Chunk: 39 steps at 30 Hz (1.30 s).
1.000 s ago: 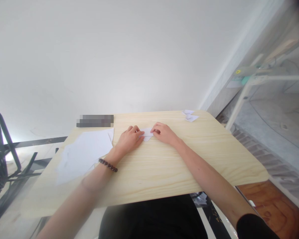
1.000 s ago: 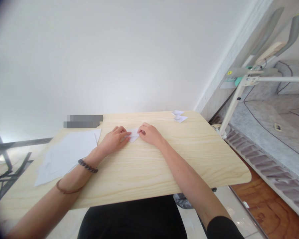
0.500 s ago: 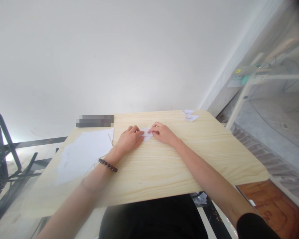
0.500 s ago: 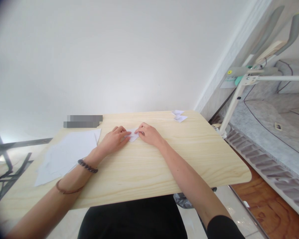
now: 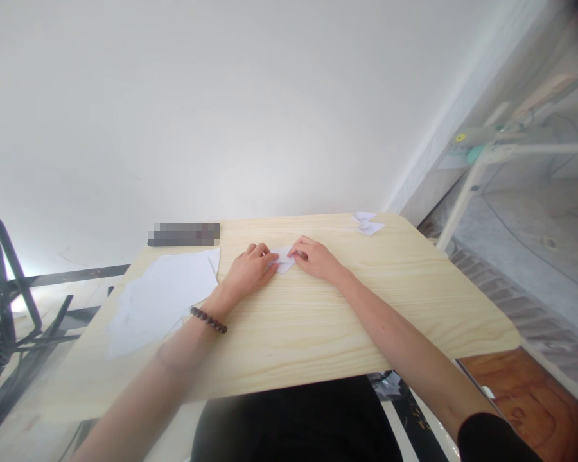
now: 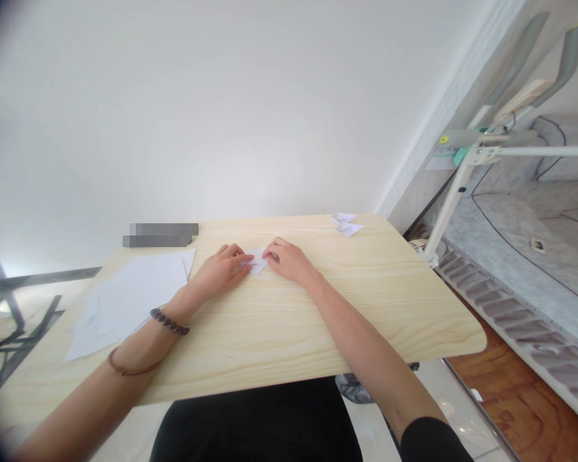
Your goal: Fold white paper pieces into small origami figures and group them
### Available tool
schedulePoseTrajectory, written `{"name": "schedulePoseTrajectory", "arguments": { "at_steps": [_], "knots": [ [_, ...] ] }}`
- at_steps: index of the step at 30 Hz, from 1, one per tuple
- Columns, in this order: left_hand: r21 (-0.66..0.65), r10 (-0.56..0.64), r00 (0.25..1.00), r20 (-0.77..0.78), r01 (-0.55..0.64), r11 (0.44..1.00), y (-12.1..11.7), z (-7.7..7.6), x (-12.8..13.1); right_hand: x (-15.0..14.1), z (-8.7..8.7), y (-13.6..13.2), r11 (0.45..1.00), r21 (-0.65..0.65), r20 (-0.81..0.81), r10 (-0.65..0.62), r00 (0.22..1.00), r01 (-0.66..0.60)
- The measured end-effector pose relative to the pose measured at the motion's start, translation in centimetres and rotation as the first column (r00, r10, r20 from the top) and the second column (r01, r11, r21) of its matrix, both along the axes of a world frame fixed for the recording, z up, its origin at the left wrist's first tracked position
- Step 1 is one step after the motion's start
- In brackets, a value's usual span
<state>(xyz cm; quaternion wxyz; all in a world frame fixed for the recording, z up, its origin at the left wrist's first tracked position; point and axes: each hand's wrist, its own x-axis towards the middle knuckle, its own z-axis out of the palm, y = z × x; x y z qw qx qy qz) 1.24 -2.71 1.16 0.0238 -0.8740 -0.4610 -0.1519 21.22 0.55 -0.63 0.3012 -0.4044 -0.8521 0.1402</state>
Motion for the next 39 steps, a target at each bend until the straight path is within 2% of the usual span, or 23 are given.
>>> {"name": "schedulePoseTrajectory", "arguments": {
  "at_steps": [22, 30, 39],
  "knots": [
    [-0.001, 0.004, 1.000, 0.010, -0.004, 1.000, -0.12, 0.10, 0.08, -0.11, -0.06, -0.07, 1.000, 0.003, 0.022, -0.013, 1.000, 0.013],
    [-0.014, -0.012, 1.000, 0.000, 0.012, 1.000, 0.05, 0.04, 0.03, 0.10, 0.36, -0.19, 0.998, 0.035, 0.125, 0.043, 0.991, -0.048],
    [-0.019, 0.009, 1.000, 0.006, -0.009, 1.000, 0.15, 0.00, 0.16, 0.16, 0.62, 0.16, 0.999, 0.054, 0.139, -0.014, 0.990, 0.006]
  ]
}}
